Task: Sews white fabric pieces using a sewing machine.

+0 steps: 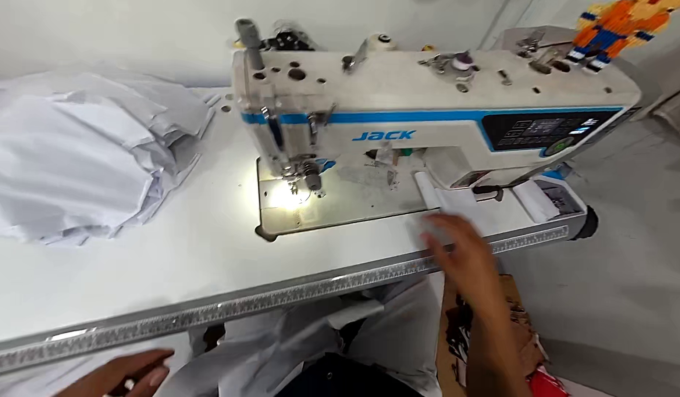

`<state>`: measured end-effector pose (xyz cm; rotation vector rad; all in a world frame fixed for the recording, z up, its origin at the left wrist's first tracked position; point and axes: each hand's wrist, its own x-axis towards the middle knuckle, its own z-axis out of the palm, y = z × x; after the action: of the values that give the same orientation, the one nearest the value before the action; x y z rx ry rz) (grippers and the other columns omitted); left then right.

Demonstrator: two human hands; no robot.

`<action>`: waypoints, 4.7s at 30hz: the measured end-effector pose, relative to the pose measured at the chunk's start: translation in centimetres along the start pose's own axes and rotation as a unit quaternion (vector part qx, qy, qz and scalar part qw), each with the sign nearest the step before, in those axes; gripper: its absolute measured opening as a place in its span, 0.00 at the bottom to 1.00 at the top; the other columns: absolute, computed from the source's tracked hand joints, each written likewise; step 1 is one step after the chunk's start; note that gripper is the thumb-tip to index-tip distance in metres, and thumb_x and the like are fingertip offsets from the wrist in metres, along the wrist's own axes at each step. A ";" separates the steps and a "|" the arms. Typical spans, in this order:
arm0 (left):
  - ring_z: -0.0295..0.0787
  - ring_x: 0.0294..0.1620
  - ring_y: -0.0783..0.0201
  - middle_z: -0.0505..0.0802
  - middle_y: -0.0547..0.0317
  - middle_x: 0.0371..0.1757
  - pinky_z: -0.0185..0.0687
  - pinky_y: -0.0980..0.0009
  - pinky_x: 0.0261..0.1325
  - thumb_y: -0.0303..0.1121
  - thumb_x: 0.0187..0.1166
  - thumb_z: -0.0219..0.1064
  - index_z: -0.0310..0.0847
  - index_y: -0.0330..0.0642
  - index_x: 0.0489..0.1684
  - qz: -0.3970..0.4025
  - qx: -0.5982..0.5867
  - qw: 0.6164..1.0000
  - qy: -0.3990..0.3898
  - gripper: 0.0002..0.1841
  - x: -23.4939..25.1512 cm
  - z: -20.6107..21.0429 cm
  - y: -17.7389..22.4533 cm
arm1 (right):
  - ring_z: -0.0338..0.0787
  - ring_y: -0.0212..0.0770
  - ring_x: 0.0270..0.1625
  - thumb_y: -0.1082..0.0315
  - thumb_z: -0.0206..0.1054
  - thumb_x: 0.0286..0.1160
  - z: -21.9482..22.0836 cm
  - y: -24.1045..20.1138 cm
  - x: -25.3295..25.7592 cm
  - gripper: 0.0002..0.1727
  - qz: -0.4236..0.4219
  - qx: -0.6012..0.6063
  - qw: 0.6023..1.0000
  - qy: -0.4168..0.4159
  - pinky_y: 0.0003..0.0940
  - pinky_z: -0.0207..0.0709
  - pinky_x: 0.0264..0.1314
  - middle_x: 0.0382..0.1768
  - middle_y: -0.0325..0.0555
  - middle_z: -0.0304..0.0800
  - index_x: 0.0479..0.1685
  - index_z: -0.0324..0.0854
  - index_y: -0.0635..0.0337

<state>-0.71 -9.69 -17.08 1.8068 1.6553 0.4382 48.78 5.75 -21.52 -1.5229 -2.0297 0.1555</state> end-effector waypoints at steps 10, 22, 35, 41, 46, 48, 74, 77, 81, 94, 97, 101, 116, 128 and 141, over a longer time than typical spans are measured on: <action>0.89 0.62 0.66 0.91 0.63 0.63 0.89 0.60 0.63 0.57 0.84 0.61 0.84 0.49 0.67 0.184 -0.121 0.970 0.103 0.25 7.6 6.5 4.1 | 0.89 0.38 0.37 0.68 0.69 0.76 3.7 -6.1 3.3 0.07 0.008 0.179 0.983 -0.036 0.37 0.84 0.35 0.48 0.47 0.92 0.46 0.84 0.62; 0.90 0.31 0.69 0.94 0.59 0.39 0.87 0.77 0.34 0.20 0.72 0.74 0.85 0.45 0.53 0.124 -0.418 0.900 0.021 0.14 13.5 8.1 8.3 | 0.89 0.31 0.53 0.59 0.73 0.76 7.5 -12.0 -0.6 0.13 -0.010 0.508 0.850 -0.141 0.29 0.88 0.51 0.55 0.36 0.87 0.53 0.80 0.50; 0.90 0.29 0.71 0.93 0.62 0.32 0.88 0.76 0.33 0.25 0.74 0.72 0.85 0.47 0.47 0.083 -0.419 0.896 0.121 0.09 13.9 8.4 6.7 | 0.72 0.62 0.84 0.61 0.62 0.85 6.7 -2.7 5.1 0.14 -0.124 0.009 0.989 -0.076 0.72 0.60 0.82 0.78 0.47 0.82 0.57 0.93 0.47; 0.91 0.44 0.67 0.94 0.58 0.47 0.89 0.73 0.46 0.27 0.74 0.73 0.92 0.46 0.43 0.117 -0.456 0.881 0.048 0.05 16.6 9.0 7.9 | 0.79 0.43 0.76 0.54 0.67 0.81 3.9 -4.1 3.2 0.24 0.006 0.155 0.987 0.028 0.48 0.77 0.73 0.74 0.44 0.82 0.70 0.82 0.57; 0.87 0.28 0.69 0.92 0.61 0.33 0.84 0.77 0.30 0.24 0.65 0.78 0.87 0.46 0.38 0.124 -0.368 0.921 0.032 0.09 17.8 8.3 9.4 | 0.83 0.30 0.28 0.66 0.75 0.74 8.3 -11.9 3.0 0.08 0.048 0.518 0.842 -0.140 0.23 0.79 0.28 0.30 0.39 0.86 0.46 0.84 0.57; 0.89 0.28 0.68 0.92 0.56 0.31 0.86 0.75 0.32 0.18 0.67 0.75 0.83 0.43 0.39 0.067 -0.424 0.903 -0.012 0.11 17.6 7.1 8.8 | 0.83 0.30 0.29 0.65 0.71 0.78 8.6 -11.5 3.4 0.05 0.058 0.522 0.837 -0.156 0.23 0.79 0.28 0.32 0.39 0.86 0.43 0.85 0.56; 0.89 0.51 0.59 0.94 0.57 0.45 0.83 0.67 0.59 0.27 0.84 0.60 0.92 0.42 0.47 0.427 0.153 0.884 0.115 0.11 28.3 3.6 2.2 | 0.88 0.38 0.35 0.60 0.69 0.79 13.3 -12.4 5.7 0.08 -0.025 0.019 0.999 0.017 0.34 0.82 0.29 0.36 0.38 0.87 0.40 0.94 0.50; 0.89 0.50 0.58 0.93 0.56 0.43 0.83 0.69 0.58 0.25 0.82 0.61 0.92 0.40 0.44 0.435 0.177 0.873 0.133 0.10 28.2 3.1 2.0 | 0.88 0.35 0.35 0.61 0.70 0.77 13.1 -12.1 5.7 0.07 -0.022 0.041 0.999 0.006 0.32 0.83 0.30 0.37 0.36 0.88 0.41 0.94 0.49; 0.88 0.47 0.57 0.92 0.55 0.42 0.84 0.67 0.53 0.23 0.81 0.60 0.92 0.40 0.41 0.457 0.206 0.855 0.134 0.11 28.0 2.7 1.8 | 0.88 0.33 0.35 0.63 0.71 0.74 13.1 -11.9 5.5 0.06 -0.038 0.058 0.998 0.012 0.30 0.83 0.31 0.37 0.35 0.89 0.40 0.95 0.47; 0.91 0.48 0.49 0.92 0.44 0.45 0.87 0.59 0.50 0.19 0.78 0.59 0.89 0.30 0.48 0.375 0.341 0.858 0.084 0.12 24.4 3.4 4.2 | 0.86 0.36 0.46 0.56 0.68 0.79 12.4 -11.0 4.9 0.12 -0.127 0.074 0.989 -0.037 0.32 0.83 0.45 0.41 0.35 0.87 0.47 0.95 0.46; 0.85 0.73 0.47 0.88 0.38 0.69 0.79 0.57 0.76 0.26 0.82 0.55 0.82 0.30 0.69 0.299 0.334 0.890 0.088 0.20 22.6 5.1 4.1 | 0.82 0.45 0.64 0.43 0.60 0.84 12.0 -10.9 3.5 0.24 -0.166 0.040 0.982 -0.080 0.43 0.79 0.61 0.61 0.39 0.86 0.63 0.90 0.45; 0.74 0.84 0.50 0.81 0.43 0.80 0.68 0.59 0.86 0.29 0.81 0.54 0.78 0.34 0.76 0.315 0.283 0.903 0.066 0.24 22.9 5.3 2.9 | 0.82 0.47 0.71 0.33 0.47 0.86 12.3 -12.5 1.1 0.36 -0.186 -0.042 0.978 -0.083 0.51 0.73 0.71 0.78 0.36 0.81 0.73 0.84 0.49; 0.75 0.83 0.54 0.82 0.46 0.79 0.67 0.60 0.86 0.32 0.85 0.52 0.80 0.37 0.75 0.379 0.225 0.896 0.055 0.23 25.5 4.0 1.3 | 0.82 0.47 0.73 0.30 0.38 0.86 13.4 -14.8 0.2 0.42 -0.165 -0.095 0.978 -0.085 0.52 0.69 0.74 0.82 0.37 0.77 0.81 0.77 0.47; 0.77 0.81 0.55 0.86 0.48 0.74 0.69 0.63 0.84 0.50 0.88 0.53 0.82 0.40 0.73 0.391 0.223 0.891 0.051 0.27 26.5 3.0 1.3 | 0.84 0.48 0.70 0.32 0.44 0.85 13.0 -15.3 1.4 0.38 -0.167 -0.095 0.977 -0.095 0.53 0.70 0.74 0.80 0.41 0.80 0.78 0.80 0.47; 0.82 0.76 0.50 0.90 0.44 0.67 0.74 0.59 0.79 0.45 0.80 0.60 0.87 0.34 0.57 0.386 0.178 0.901 0.087 0.23 31.3 0.1 1.3 | 0.81 0.50 0.74 0.33 0.49 0.84 14.2 -15.5 7.3 0.35 -0.148 -0.093 0.976 -0.128 0.56 0.70 0.74 0.79 0.43 0.79 0.72 0.84 0.47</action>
<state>5.01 20.70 -21.74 2.7619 1.0967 0.6751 27.17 10.68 -23.75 -1.3407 -2.5138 0.0442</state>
